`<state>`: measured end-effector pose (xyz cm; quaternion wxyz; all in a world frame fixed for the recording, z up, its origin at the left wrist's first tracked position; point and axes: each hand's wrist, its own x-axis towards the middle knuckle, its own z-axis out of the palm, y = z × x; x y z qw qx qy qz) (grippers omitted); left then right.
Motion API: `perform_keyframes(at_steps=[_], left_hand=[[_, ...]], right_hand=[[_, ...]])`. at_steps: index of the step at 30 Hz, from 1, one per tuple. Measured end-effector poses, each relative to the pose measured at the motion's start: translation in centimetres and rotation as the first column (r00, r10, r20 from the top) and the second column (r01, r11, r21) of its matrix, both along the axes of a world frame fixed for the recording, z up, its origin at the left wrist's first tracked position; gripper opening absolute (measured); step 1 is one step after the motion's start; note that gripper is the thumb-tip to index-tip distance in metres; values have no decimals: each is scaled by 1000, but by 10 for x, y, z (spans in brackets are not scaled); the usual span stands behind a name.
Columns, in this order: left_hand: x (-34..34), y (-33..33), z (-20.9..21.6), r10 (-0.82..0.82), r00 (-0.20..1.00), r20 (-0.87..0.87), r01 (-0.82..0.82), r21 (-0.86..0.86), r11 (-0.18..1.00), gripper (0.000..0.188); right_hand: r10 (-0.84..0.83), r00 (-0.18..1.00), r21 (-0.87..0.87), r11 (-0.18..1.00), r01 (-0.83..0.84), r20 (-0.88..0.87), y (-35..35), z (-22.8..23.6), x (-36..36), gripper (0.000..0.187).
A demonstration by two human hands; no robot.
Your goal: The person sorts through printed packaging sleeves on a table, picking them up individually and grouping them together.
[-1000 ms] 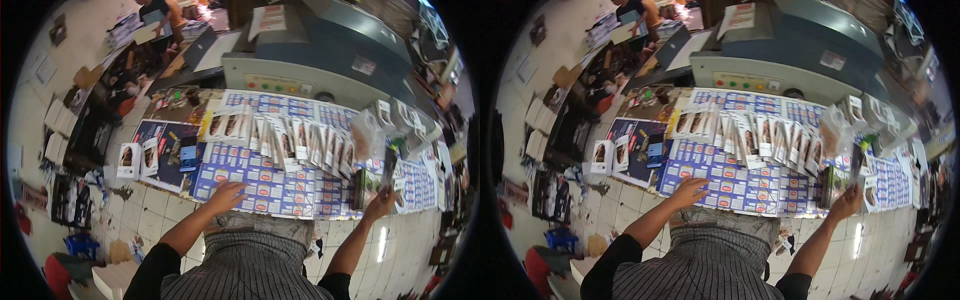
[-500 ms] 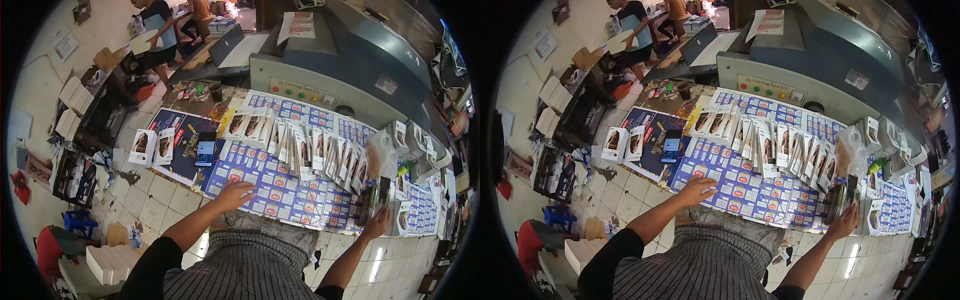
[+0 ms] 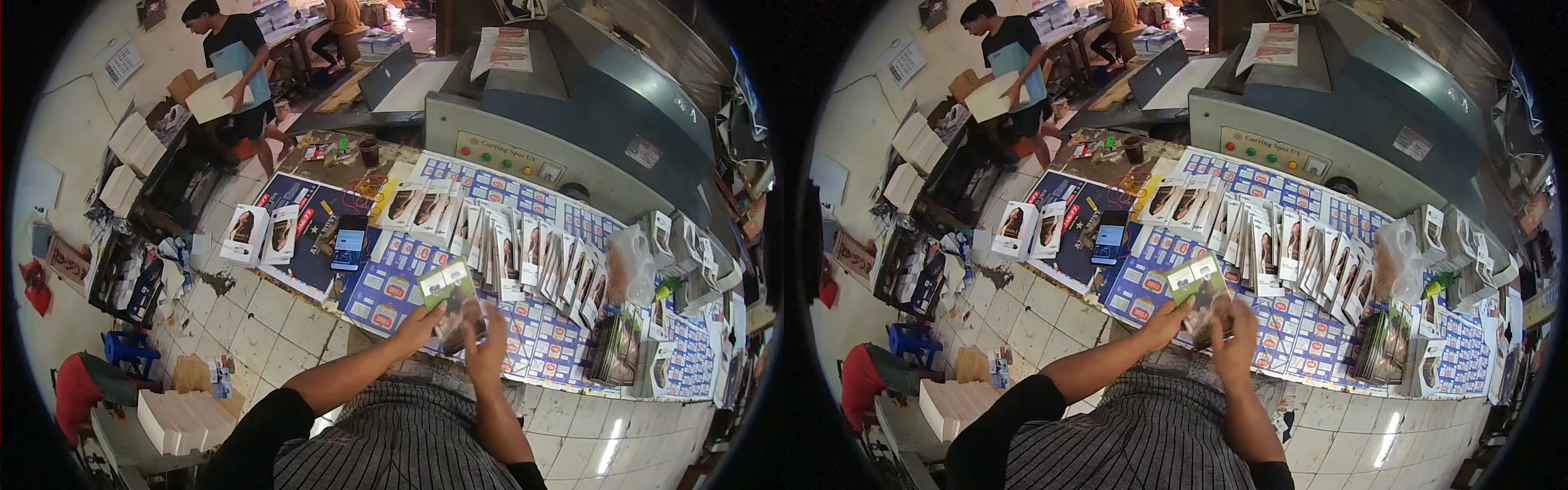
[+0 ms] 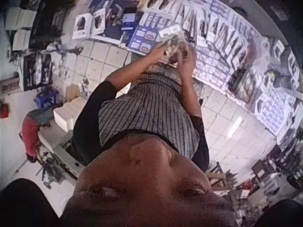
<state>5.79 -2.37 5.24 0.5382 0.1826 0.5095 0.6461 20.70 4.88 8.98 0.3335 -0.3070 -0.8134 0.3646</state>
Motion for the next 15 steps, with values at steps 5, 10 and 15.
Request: perform_keyframes(at_steps=[5,10,15], left_hand=[[-6,-19,9,-190,959,-208,187,-35,982,44],[-11,-22,6,-177,968,-181,165,-77,983,46],[-16,-23,3,-174,984,25,173,44,984,45]], right_hand=[[-33,995,46,999,29,90,9,-3,-2,66],[-7,995,280,960,-20,96,-2,-1,-6,65],[-69,998,113,991,67,12,-8,6,-11,65]])
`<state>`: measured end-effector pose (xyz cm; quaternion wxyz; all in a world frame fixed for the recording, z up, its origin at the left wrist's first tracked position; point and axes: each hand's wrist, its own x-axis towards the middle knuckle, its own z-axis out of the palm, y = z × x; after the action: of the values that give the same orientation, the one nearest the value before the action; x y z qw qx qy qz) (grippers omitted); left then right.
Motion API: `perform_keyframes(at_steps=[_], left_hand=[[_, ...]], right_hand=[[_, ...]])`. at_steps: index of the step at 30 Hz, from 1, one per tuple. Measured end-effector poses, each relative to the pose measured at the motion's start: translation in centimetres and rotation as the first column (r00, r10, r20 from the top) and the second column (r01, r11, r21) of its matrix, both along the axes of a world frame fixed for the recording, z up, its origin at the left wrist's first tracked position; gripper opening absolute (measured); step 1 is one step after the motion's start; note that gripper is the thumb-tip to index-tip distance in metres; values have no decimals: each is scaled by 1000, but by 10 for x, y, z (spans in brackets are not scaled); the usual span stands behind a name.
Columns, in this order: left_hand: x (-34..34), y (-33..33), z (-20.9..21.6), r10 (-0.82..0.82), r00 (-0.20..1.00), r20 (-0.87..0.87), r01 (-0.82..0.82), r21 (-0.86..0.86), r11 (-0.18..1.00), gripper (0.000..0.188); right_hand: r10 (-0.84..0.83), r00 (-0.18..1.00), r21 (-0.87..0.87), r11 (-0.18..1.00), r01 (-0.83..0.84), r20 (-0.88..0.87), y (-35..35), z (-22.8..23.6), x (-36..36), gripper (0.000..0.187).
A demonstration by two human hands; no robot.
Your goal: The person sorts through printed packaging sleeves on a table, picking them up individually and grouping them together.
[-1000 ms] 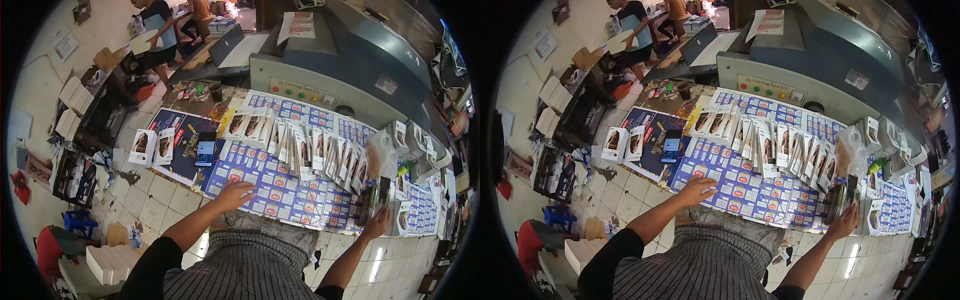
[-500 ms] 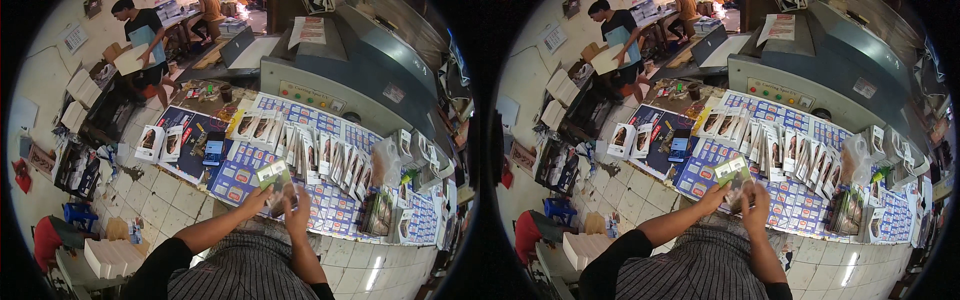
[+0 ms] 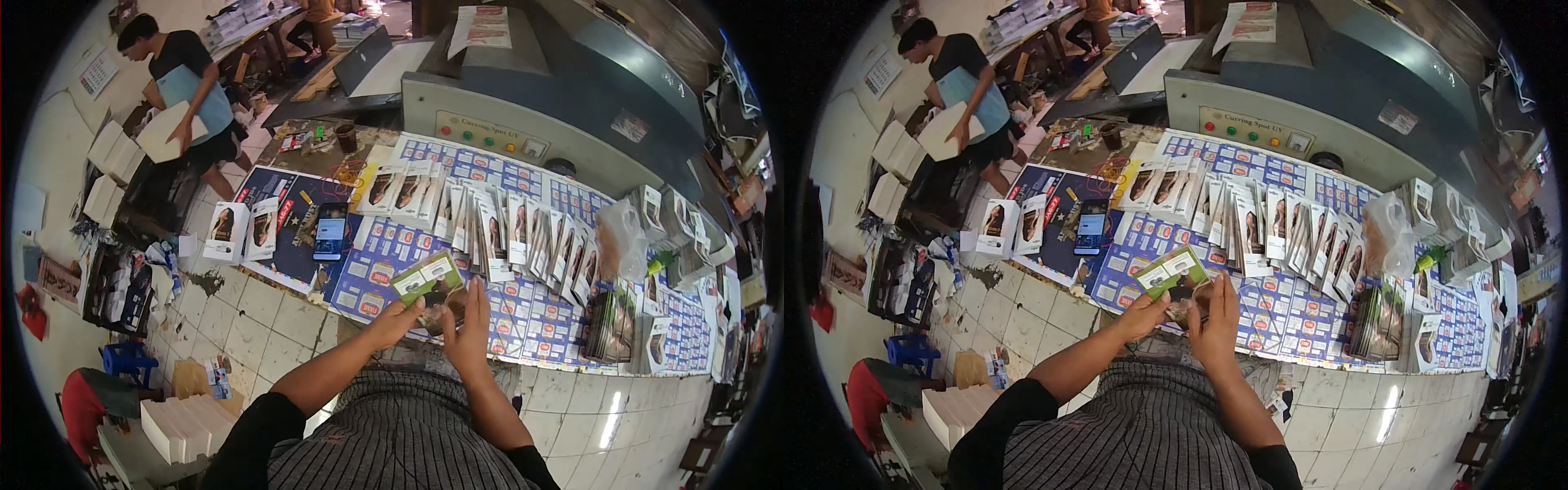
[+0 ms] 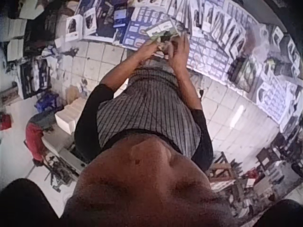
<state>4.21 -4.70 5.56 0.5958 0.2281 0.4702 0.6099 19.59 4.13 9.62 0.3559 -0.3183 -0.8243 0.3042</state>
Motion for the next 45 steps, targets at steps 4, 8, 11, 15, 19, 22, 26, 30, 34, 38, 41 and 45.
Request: perform_keyframes(at_steps=[4,8,11,15,19,22,26,30,34,38,41,45], left_hand=[[-4,3,-9,-56,998,16,54,78,996,48],[-6,2,-8,-92,995,-46,92,-5,996,47],[-5,-3,-4,-38,995,-89,41,31,999,46],[-10,1,-20,15,996,-92,-22,-76,997,46],[-14,3,-28,67,997,-42,-67,8,998,46],[-16,0,-40,20,969,-245,-28,-29,999,47],[-13,1,-39,-77,991,-113,67,-93,993,45],[-19,0,-37,125,992,32,-121,-118,986,48],[-32,0,-48,215,977,14,-212,-119,970,51],[-40,-3,-47,282,959,-23,-283,-101,954,48],[-46,-14,-31,352,935,25,-347,-129,929,38],[-40,12,-31,243,969,55,-234,-128,964,36]], right_hand=[[53,988,128,989,-72,144,3,0,4,63],[18,999,54,998,-20,26,3,-2,6,59],[31,999,-149,988,-34,-24,11,0,8,56],[17,1000,117,993,-16,-5,7,-3,5,41],[126,988,-109,985,-136,-94,-2,-4,8,31],[150,973,-778,585,-231,-177,17,-19,23,22],[-82,966,-844,509,-170,-244,33,-19,41,20],[-370,904,-800,597,53,-216,72,9,69,29],[-476,770,-692,719,63,-424,143,21,116,35],[-617,630,-727,676,117,-472,169,53,156,30],[-454,840,-705,698,127,-298,179,39,193,32],[-87,914,-462,842,280,396,203,-70,288,45]])
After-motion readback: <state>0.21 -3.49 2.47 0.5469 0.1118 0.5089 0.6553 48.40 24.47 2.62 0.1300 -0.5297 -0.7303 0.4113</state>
